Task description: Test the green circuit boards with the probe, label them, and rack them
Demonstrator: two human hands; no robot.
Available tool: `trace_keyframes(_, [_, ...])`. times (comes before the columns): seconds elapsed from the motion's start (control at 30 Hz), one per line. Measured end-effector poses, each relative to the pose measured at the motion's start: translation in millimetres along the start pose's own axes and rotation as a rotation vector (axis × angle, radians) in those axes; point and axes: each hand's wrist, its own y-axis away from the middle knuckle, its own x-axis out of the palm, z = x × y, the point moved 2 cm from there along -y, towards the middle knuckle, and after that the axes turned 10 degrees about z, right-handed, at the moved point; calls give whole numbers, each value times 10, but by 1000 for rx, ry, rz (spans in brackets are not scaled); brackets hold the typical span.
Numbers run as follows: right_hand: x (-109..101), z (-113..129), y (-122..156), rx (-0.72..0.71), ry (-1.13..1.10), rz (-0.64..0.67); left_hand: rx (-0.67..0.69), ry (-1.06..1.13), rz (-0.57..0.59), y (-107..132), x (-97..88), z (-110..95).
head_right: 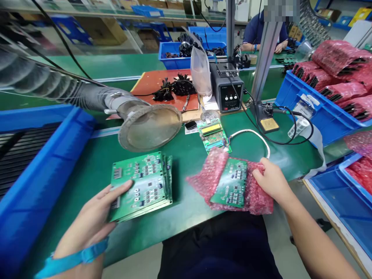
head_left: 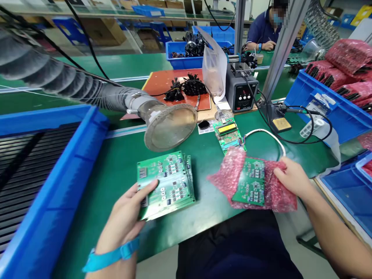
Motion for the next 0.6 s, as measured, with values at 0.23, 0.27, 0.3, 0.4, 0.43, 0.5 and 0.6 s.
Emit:
trace_keyframes(0.23, [121,93,50,12,-2,74,1,-79,-29,-92,37,94])
trace_keyframes(0.27, [162,123,51,28,48,83,17,-98,16,-107,108,150])
trace_keyframes(0.3, [197,140,49,44,74,89,38,-121,70,-119,186,204])
trace_keyframes(0.4, [265,95,25,86,4,96,115,-215,229,-141,395,311])
trace_keyframes(0.43, [278,55,13,91,-40,92,142,-258,266,-146,440,325])
trace_keyframes(0.5, [296,-30,-11,84,-118,78,202,-359,304,-163,482,330])
trace_keyframes(0.6, [300,-97,-28,57,-211,46,308,-538,251,-217,460,312])
